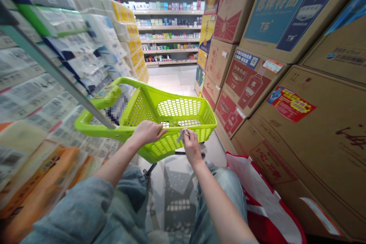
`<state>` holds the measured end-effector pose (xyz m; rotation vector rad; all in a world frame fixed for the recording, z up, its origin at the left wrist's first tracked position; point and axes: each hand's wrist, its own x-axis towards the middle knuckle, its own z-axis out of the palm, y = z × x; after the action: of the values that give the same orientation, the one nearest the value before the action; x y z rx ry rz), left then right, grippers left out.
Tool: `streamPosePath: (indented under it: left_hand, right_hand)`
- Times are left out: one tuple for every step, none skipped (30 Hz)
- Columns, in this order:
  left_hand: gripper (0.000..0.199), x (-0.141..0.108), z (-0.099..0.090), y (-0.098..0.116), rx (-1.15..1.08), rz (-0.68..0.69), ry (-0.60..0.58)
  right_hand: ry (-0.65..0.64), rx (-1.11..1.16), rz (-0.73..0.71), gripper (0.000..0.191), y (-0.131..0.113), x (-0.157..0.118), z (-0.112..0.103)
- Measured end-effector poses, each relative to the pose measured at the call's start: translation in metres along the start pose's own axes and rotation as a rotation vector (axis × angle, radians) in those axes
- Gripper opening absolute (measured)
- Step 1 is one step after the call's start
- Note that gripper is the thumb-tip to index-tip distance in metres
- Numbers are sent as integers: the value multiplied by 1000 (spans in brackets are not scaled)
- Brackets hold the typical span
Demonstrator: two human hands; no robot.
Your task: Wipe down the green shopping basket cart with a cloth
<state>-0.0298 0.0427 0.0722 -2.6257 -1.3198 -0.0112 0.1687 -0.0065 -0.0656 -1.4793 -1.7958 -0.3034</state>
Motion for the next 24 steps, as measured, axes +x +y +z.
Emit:
streamPosePath:
  left_hand:
    - [56, 0, -1, 0, -4, 1, -3]
    - [57, -1, -1, 0, -7, 1, -6]
    - [57, -1, -2, 0, -8, 2, -9]
    - [58, -1, -3, 0, -10, 2, -11]
    - [58, -1, -3, 0, -12, 1, -13]
    - [59, -1, -3, 0, -13, -1, -15]
    - [59, -1, -4, 0, -15, -2, -17]
    - [59, -1, -3, 0, -16, -2, -20]
    - [59, -1, -3, 0, -15, -1, -22]
    - [58, -1, -3, 0, -14, 0, -22]
    - [58, -1, -2, 0, -11, -1, -22]
    - [58, -1, -1, 0, -9, -2, -22]
    - [58, -1, -1, 0, -7, -5, -22]
    - [58, -1, 0, 0, -7, -10, -22]
    - [58, -1, 0, 0, -7, -12, -22]
    - [58, -1, 0, 0, -7, -11, -23]
    - [58, -1, 0, 0, -7, -9, -22]
    - [58, -2, -1, 0, -6, -7, -19]
    - [58, -2, -1, 0, -4, -5, -16]
    - [58, -3, -2, 0, -1, -4, -12]
    - [57, -3, -2, 1, 1, -3, -9]
    - [57, -3, -2, 1, 3, -2, -7]
    - [57, -4, -2, 1, 4, -2, -6]
    - [57, -4, -2, 1, 6, -1, -4]
  right_hand:
    - [-11, -28, 0, 38, 8, -1, -3]
    - [-17, -55, 8, 38, 17, -2, -7]
    - [-23, -80, 17, 38, 26, -3, -11]
    - [-29, -100, 24, 37, 34, -3, -16]
    - [-34, -115, 31, 36, 43, -3, -20]
    - [-40, -127, 36, 35, 51, -3, -25]
    - [-44, -137, 42, 35, 59, -2, -29]
    - [-46, -147, 54, 35, 66, -1, -33]
    - [-45, -157, 71, 34, 71, 0, -36]
    - [-40, -165, 93, 34, 75, 1, -38]
    - [-33, -168, 114, 35, 77, 2, -40]
    - [-25, -163, 132, 35, 77, 3, -41]
    - [-18, -148, 143, 35, 75, 4, -42]
    - [-19, -120, 143, 35, 70, 5, -42]
    - [-29, -82, 129, 35, 63, 6, -42]
    - [-46, -37, 104, 34, 54, 7, -42]
    - [-63, 11, 76, 34, 45, 9, -43]
    - [-72, 57, 50, 35, 36, 12, -43]
    - [-63, 96, 35, 36, 26, 15, -44]
    - [-36, 127, 32, 37, 18, 20, -45]
    - [-1, 147, 37, 38, 11, 25, -45]
    - [31, 159, 44, 39, 5, 31, -45]
    - [53, 160, 48, 39, 0, 37, -45]
    - [55, 153, 45, 40, -4, 42, -44]
